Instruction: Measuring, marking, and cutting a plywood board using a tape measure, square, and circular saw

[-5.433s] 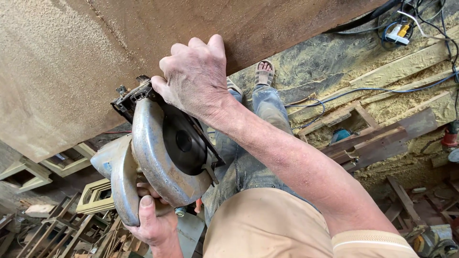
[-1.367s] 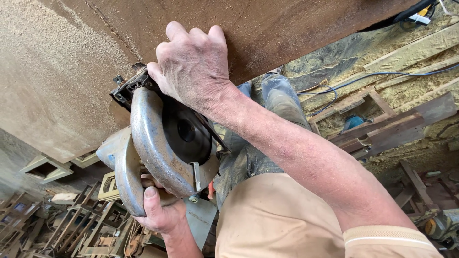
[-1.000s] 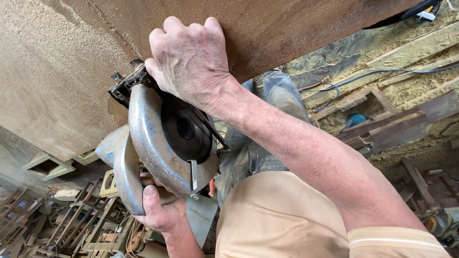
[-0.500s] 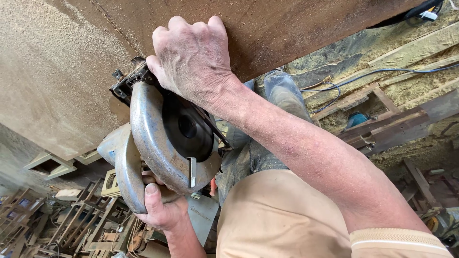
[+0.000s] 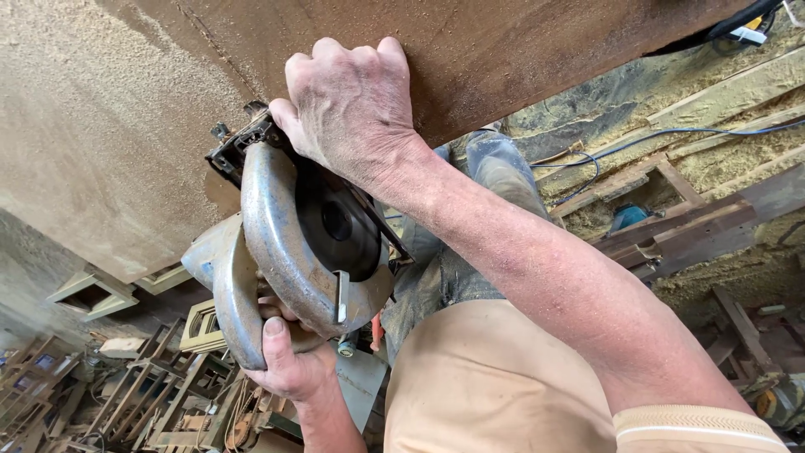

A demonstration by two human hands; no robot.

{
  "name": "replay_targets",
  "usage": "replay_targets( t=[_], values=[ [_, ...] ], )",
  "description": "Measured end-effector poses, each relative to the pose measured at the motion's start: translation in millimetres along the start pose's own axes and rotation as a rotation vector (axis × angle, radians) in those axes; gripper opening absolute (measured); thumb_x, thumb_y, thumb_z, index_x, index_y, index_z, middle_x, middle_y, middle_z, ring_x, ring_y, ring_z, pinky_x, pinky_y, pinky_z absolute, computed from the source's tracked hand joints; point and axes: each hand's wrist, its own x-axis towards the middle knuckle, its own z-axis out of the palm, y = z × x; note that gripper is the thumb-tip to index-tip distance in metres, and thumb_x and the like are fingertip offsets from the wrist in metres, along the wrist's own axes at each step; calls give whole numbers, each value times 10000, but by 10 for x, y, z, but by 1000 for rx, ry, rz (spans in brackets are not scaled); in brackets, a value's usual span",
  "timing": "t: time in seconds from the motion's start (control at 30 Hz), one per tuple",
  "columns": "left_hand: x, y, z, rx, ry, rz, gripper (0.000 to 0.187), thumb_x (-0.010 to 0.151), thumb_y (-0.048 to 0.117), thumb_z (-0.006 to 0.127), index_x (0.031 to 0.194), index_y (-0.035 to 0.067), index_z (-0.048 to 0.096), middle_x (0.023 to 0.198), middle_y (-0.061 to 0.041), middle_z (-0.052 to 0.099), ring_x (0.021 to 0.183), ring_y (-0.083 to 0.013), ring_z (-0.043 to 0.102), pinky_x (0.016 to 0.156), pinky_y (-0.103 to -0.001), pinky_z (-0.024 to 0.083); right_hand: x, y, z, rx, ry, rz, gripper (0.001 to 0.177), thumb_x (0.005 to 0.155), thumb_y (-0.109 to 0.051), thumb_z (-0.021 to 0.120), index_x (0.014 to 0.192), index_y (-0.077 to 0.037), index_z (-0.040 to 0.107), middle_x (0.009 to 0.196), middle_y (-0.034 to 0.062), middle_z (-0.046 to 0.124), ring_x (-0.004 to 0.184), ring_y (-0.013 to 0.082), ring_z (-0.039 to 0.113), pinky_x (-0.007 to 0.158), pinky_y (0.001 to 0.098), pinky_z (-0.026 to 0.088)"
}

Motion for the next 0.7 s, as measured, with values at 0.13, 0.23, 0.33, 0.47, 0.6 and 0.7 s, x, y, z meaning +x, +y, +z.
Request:
replay_targets(
  t=[0.13, 0.23, 0.33, 0.47, 0.6, 0.7],
  values=[
    [1, 4, 20, -11, -4, -4, 252, 801, 198, 712, 983, 62, 603, 784, -49, 571, 798, -189, 620, 734, -374, 570, 5, 0, -3, -17, -3, 5, 403, 749, -636, 762, 755, -233, 736, 758, 17, 683, 619, 321, 678, 678, 505, 449],
    [15, 13, 26, 12, -14, 9, 225, 798, 226, 713, 905, 74, 586, 748, -39, 534, 732, -167, 580, 722, -358, 546, 2, -10, 0, -17, -31, 18, 421, 756, -649, 759, 773, -228, 746, 777, 24, 698, 634, 333, 687, 685, 518, 457],
    [23, 11, 34, 47, -6, 26, 214, 796, 227, 719, 904, 93, 591, 745, -29, 556, 748, -173, 595, 699, -353, 541, 4, -9, 5, -35, -5, 21, 434, 742, -665, 775, 760, -234, 730, 760, 9, 680, 620, 313, 678, 684, 506, 461],
    [36, -44, -30, 29, 59, 9, 251, 784, 207, 725, 951, 54, 617, 796, -58, 589, 785, -192, 622, 727, -376, 568, 8, -10, 7, -34, -25, 26, 434, 758, -666, 761, 768, -232, 750, 757, 11, 698, 631, 316, 691, 685, 505, 469],
    [48, -19, -6, 49, 72, 16, 254, 783, 225, 718, 944, 60, 612, 783, -54, 574, 727, -177, 592, 632, -344, 520, 24, -20, 25, -30, -30, 42, 443, 764, -684, 751, 752, -241, 766, 729, 14, 707, 627, 321, 697, 668, 504, 467],
    [64, -39, -24, 37, 123, 12, 455, 755, 216, 751, 1144, 4, 649, 946, -84, 670, 931, -254, 704, 773, -437, 631, 23, -33, 23, -7, 12, 68, 411, 762, -640, 737, 696, -234, 760, 685, 10, 696, 599, 318, 680, 683, 502, 467]
  ],
)
